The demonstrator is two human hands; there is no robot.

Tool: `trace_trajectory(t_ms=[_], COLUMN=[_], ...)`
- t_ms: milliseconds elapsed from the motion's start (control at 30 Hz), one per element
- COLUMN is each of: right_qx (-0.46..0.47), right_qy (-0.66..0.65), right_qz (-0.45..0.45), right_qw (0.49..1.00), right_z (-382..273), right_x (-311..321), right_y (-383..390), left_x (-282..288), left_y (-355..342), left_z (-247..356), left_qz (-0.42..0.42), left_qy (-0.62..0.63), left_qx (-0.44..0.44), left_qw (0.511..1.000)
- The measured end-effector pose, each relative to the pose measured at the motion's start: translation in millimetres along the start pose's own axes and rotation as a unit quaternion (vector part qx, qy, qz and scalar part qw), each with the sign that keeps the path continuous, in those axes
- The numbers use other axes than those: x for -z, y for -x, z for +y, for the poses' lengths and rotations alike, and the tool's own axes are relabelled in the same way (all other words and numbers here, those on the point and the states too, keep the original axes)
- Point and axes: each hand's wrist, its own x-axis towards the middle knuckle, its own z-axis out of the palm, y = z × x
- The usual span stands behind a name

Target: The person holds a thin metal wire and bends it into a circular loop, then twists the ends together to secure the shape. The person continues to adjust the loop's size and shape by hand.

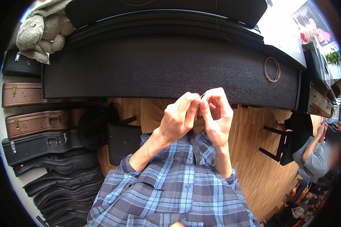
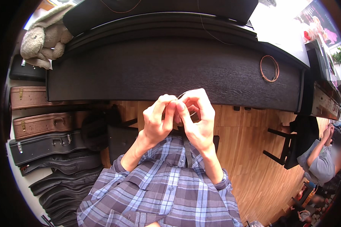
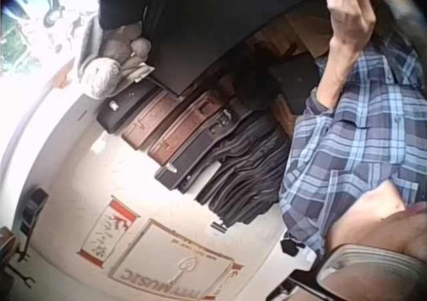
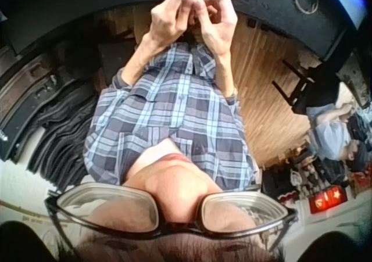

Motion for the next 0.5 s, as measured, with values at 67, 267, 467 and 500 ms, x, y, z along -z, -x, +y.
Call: trace_trajectory(t_ms=[67, 267, 467, 500], right_qx=[-0.013, -0.020, -0.056, -0.066], right_qy=[0.001, 0.036, -0.011, -0.027], right_qz=[-0.005, -0.001, -0.014, -0.016], right_qw=[1.000, 0.999, 0.998, 0.997], right_z=[-0.9, 1.9, -1.8, -3.8], right_x=[0.0, -5.0, 1.7, 4.0], right_y=[-1.0, -2.9, -3.0, -2.8], left_x=[-0.1, -3.0, -1.6, -0.5], left_y=[-1.2, -3.3, -1.8, -1.1], left_z=[-0.8, -6.0, -6.1, -4.8], left_qz=[0.010, 0.041, 0.025, 0.019], left_qy=[-0.021, -0.045, 0.031, 0.048], left_qx=[-0.014, -0.028, 0.049, 0.069], left_qw=[1.000, 0.998, 0.998, 0.996])
